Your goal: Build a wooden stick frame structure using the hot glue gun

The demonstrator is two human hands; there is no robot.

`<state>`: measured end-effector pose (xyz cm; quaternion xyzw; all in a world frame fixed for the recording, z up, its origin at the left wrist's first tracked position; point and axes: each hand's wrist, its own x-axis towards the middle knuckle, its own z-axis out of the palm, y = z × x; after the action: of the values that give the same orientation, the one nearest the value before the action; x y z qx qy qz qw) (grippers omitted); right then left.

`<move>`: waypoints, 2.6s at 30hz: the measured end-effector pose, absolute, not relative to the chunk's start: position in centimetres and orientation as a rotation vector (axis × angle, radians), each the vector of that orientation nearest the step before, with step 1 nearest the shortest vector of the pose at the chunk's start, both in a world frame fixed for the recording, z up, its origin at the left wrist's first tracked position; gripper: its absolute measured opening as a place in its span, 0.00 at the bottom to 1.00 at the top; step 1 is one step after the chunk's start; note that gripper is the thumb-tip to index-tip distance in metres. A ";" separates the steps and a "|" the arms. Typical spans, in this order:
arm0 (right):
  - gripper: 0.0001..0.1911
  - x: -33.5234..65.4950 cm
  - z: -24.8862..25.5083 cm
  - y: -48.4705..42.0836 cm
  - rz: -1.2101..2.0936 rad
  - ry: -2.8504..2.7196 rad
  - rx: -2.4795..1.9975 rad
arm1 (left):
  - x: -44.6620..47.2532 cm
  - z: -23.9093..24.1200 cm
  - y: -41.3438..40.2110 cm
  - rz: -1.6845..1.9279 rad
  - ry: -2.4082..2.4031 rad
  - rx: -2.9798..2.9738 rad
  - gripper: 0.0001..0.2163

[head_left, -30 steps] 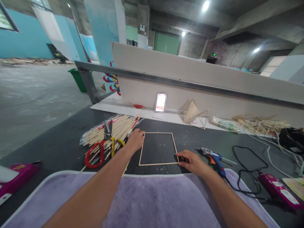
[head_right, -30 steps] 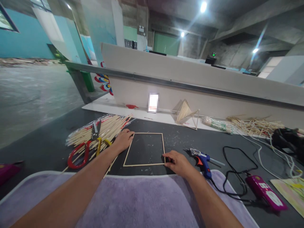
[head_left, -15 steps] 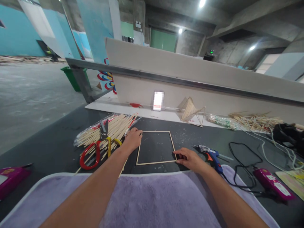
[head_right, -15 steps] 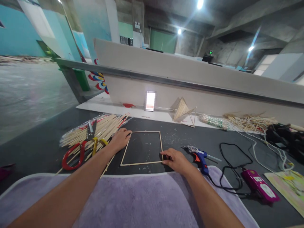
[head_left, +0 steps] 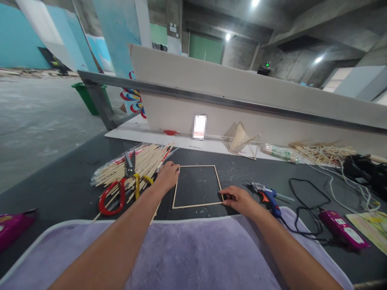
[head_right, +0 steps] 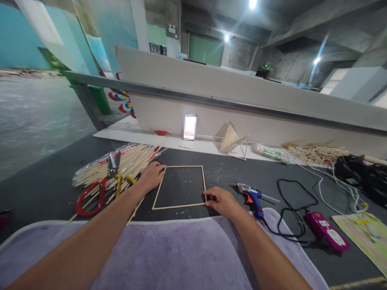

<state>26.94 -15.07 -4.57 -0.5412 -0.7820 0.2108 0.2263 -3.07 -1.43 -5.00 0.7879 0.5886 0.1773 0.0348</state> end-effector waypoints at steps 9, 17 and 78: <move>0.19 27.0 -4.2 -15.3 0.592 -2.171 -1.440 | -3.0 -5.0 -1.4 0.544 1.814 2.427 0.15; 0.13 26.7 -4.1 -15.6 0.659 -2.091 -1.443 | -3.1 -5.1 -1.3 0.544 1.794 2.463 0.14; 0.07 25.9 -3.7 -15.8 0.471 -2.361 -1.281 | -3.1 -5.1 -1.4 0.572 1.764 2.468 0.13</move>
<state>25.93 -15.83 -3.66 -0.4596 -0.8472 0.1692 0.2056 -3.11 -1.41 -5.07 0.7991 0.5714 0.1851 0.0273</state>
